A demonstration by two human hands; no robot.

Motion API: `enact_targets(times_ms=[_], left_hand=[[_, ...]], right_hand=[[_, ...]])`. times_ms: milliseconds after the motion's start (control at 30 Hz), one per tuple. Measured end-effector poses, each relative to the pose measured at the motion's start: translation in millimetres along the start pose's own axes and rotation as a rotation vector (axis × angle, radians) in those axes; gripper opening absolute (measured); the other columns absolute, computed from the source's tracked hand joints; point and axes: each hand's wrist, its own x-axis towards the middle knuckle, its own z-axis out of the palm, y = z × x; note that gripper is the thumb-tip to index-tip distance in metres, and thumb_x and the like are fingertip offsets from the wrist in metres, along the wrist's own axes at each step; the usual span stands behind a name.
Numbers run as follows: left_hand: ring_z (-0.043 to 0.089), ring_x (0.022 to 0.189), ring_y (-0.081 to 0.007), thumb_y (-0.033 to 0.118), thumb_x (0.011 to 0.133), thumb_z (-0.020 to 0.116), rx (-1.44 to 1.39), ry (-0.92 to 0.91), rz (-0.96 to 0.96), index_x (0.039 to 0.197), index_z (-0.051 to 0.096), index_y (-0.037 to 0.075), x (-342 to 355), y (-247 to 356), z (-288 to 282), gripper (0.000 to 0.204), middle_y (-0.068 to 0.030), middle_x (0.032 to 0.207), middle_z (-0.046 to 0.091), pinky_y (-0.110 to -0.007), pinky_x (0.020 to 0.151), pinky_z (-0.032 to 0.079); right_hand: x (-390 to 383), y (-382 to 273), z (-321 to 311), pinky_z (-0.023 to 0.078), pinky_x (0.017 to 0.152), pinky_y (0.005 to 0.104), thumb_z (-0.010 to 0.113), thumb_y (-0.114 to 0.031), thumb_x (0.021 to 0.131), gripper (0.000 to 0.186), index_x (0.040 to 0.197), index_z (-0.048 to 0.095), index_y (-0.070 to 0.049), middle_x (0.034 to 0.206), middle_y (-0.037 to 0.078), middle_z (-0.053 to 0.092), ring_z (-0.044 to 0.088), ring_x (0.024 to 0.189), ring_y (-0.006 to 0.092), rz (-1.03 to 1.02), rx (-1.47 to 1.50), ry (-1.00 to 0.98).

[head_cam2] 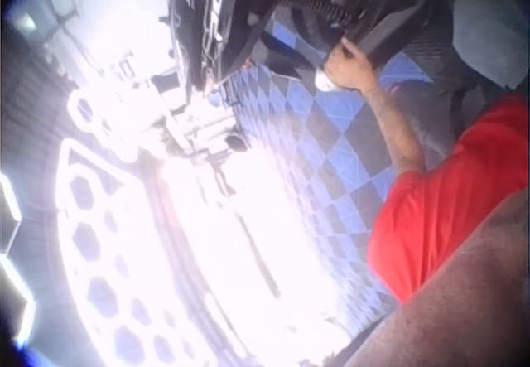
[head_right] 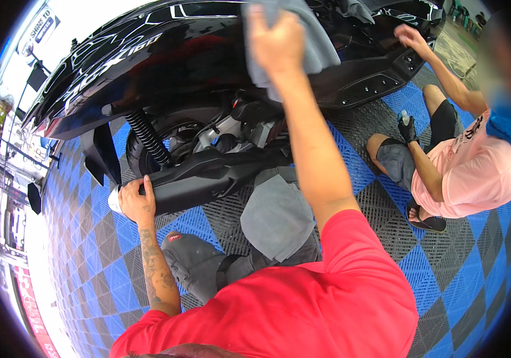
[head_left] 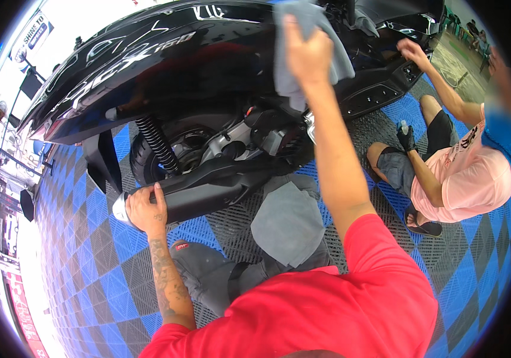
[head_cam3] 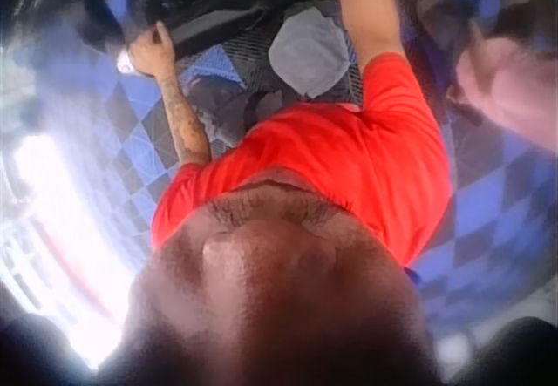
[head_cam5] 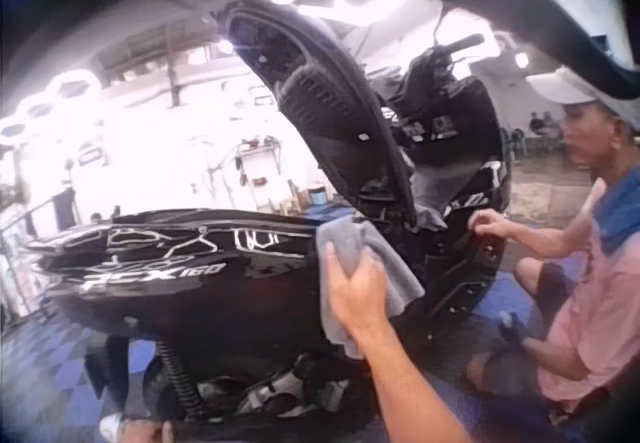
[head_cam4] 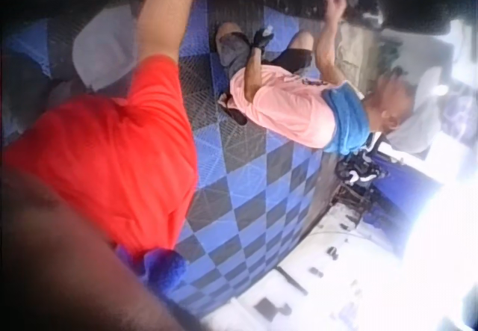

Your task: The person wipes the body panels of a black motorcycle with a gray cloth. They move around the vehicle, wiping the front, sides, and rear sections. The person also uses a spray bottle to apply liquid to the cloth before continuing to wipe the motorcycle.

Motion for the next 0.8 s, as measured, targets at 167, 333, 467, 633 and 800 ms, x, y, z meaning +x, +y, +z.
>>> enact_targets(times_ms=[167, 333, 467, 633, 800], left_hand=[[0.066, 0.084, -0.0255, 0.028, 0.087, 0.069, 0.013, 0.026, 0.022, 0.079, 0.070, 0.008, -3, -2, 3, 0.021, -0.0054, 0.083, 0.070, -0.042, 0.096, 0.045], [0.066, 0.083, -0.0266, 0.027, 0.088, 0.069, 0.044, 0.030, 0.017, 0.078, 0.068, 0.007, -7, -6, 2, 0.022, -0.0060, 0.083, 0.070, -0.042, 0.095, 0.046], [0.065, 0.082, -0.0272, 0.026, 0.088, 0.068, 0.047, 0.018, 0.033, 0.079, 0.068, 0.007, -3, -3, 6, 0.021, -0.0060, 0.083, 0.069, -0.042, 0.095, 0.046], [0.065, 0.081, -0.0277, 0.026, 0.088, 0.069, 0.017, 0.029, 0.038, 0.078, 0.068, 0.008, 1, 8, 11, 0.020, -0.0061, 0.082, 0.069, -0.042, 0.094, 0.046], [0.065, 0.081, -0.0278, 0.025, 0.086, 0.070, 0.057, 0.035, 0.043, 0.078, 0.068, 0.008, 1, 0, 2, 0.019, -0.0059, 0.082, 0.069, -0.042, 0.093, 0.046]], right_hand=[[-14, -70, 58, 0.048, 0.090, 0.0497, 0.060, -0.039, 0.089, 0.049, 0.103, 0.067, 0.007, 0.098, 0.028, 0.067, 0.064, 0.098, 0.0454, -0.877, -0.202, 0.193], [-9, -14, 15, 0.054, 0.074, 0.0386, 0.065, -0.043, 0.092, 0.051, 0.096, 0.070, 0.007, 0.090, 0.021, 0.073, 0.071, 0.081, 0.0358, -0.371, 0.012, -0.070], [23, 106, -32, 0.053, 0.073, 0.0346, 0.063, -0.035, 0.095, 0.039, 0.094, 0.073, 0.002, 0.083, 0.016, 0.074, 0.071, 0.078, 0.0208, 0.011, 0.025, -0.105], [65, 203, -60, 0.052, 0.072, 0.0488, 0.061, -0.051, 0.090, 0.062, 0.074, 0.069, 0.008, 0.078, 0.029, 0.069, 0.071, 0.078, 0.0414, 0.149, -0.104, 0.083], [30, 67, -4, 0.051, 0.071, 0.0500, 0.064, -0.053, 0.088, 0.068, 0.077, 0.064, 0.014, 0.077, 0.035, 0.064, 0.070, 0.078, 0.0431, -0.023, -0.198, -0.016]])
